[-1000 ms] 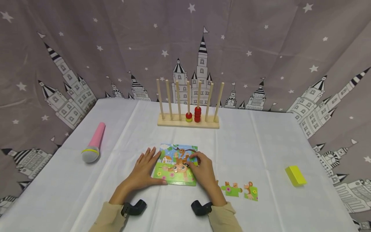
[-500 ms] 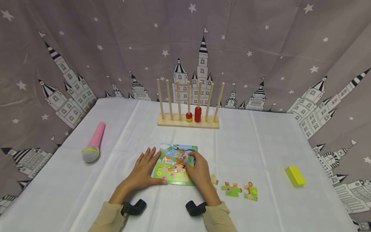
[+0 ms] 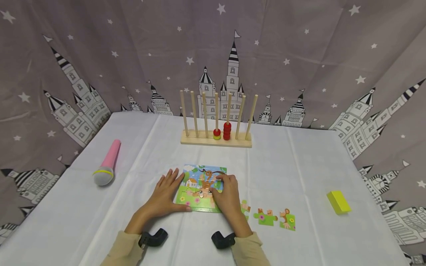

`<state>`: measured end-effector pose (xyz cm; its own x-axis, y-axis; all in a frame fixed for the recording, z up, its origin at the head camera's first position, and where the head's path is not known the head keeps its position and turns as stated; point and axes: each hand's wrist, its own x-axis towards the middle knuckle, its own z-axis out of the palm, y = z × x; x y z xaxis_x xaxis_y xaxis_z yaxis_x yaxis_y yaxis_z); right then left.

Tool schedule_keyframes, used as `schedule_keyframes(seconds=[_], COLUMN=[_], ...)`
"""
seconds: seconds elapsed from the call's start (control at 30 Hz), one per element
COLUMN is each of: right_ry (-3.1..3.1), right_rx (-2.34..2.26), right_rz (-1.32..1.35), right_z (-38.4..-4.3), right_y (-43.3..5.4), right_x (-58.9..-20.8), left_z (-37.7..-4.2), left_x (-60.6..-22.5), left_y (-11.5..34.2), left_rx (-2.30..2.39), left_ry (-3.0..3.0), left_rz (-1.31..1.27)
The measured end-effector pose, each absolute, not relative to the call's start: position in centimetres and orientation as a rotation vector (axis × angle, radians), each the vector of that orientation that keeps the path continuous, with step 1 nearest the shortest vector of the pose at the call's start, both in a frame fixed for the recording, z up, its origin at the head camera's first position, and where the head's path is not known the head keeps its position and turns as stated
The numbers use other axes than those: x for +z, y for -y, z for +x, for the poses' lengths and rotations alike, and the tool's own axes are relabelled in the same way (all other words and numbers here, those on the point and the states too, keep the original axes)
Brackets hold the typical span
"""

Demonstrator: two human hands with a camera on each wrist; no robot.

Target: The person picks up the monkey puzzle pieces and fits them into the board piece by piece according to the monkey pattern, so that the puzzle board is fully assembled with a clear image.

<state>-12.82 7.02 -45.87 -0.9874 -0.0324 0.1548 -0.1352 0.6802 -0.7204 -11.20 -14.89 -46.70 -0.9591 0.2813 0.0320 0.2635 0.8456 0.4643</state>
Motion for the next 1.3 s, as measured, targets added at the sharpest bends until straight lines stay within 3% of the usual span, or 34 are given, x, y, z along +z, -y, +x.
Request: schedule_keyframes(seconds=[0.73,1.3], right_ry=[2.782,2.93], right_rx=[1.232,1.174], right_rz=[0.218,-0.013], right_z=[-12.7,-11.9], right_y=[-7.8,-13.2], right_x=[-45.0,-44.6], left_z=[-11.2,-11.3], left_x=[-46.6,-46.7], left_y=[14.8,14.8], left_rx=[0.74,0.731], left_ry=[-2.984,-2.962], left_rz=[0.438,0.414])
